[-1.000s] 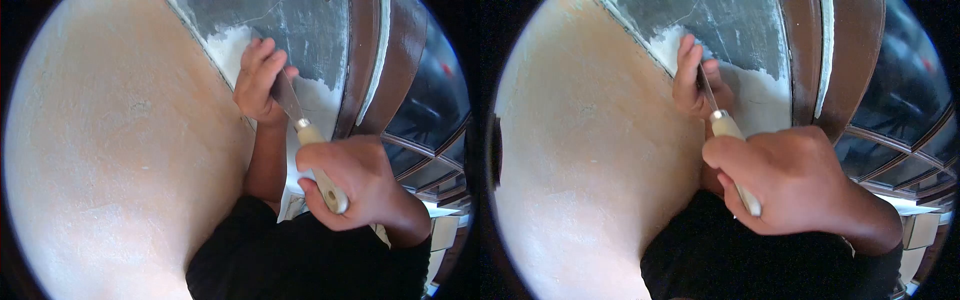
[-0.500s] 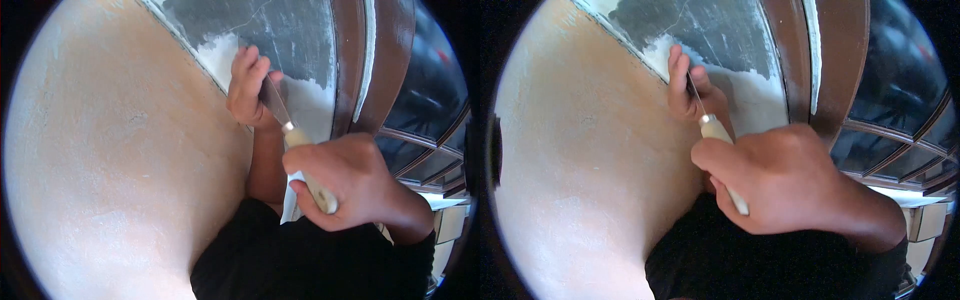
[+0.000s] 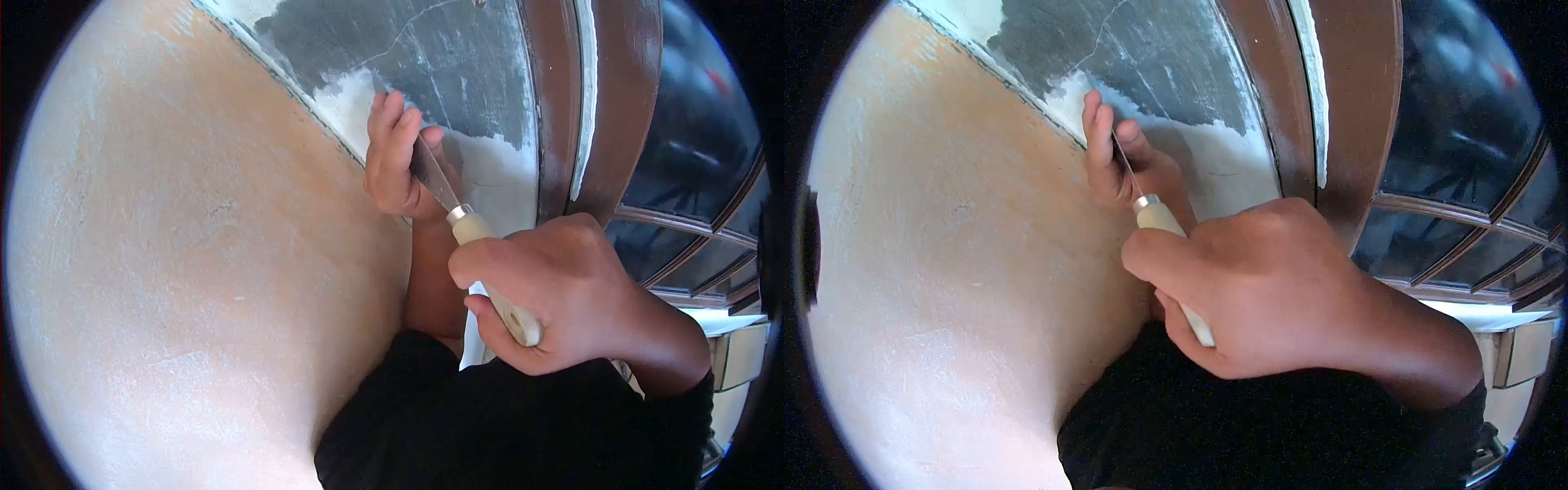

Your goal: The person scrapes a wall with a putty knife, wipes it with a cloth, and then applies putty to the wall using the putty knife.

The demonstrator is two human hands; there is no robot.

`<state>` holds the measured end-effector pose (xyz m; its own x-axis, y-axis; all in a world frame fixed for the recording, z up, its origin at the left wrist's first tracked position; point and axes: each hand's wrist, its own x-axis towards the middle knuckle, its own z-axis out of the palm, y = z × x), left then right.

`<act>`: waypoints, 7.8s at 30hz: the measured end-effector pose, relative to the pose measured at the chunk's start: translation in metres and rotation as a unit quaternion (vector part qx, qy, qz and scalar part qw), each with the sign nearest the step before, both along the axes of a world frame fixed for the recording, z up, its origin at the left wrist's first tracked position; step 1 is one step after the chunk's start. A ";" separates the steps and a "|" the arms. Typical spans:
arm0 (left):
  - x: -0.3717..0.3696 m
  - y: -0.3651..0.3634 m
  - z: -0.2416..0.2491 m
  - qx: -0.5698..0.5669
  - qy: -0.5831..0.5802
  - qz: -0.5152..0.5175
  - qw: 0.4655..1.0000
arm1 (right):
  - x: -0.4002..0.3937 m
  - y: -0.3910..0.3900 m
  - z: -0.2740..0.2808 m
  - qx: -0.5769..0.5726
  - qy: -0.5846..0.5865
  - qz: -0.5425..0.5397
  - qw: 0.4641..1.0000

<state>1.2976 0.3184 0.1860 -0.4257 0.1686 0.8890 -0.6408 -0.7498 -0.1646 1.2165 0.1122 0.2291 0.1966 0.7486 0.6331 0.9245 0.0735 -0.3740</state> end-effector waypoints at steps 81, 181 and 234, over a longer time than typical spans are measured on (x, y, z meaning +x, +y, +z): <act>-0.008 0.000 -0.017 -0.023 0.008 0.081 0.996 | -0.001 0.004 -0.010 0.009 0.010 0.017 1.000; -0.006 -0.001 -0.013 0.000 -0.011 0.070 0.997 | -0.004 0.000 -0.012 0.015 -0.003 0.027 1.000; -0.007 -0.004 -0.016 0.014 -0.003 0.049 0.999 | 0.001 0.000 -0.030 0.065 -0.018 0.013 0.998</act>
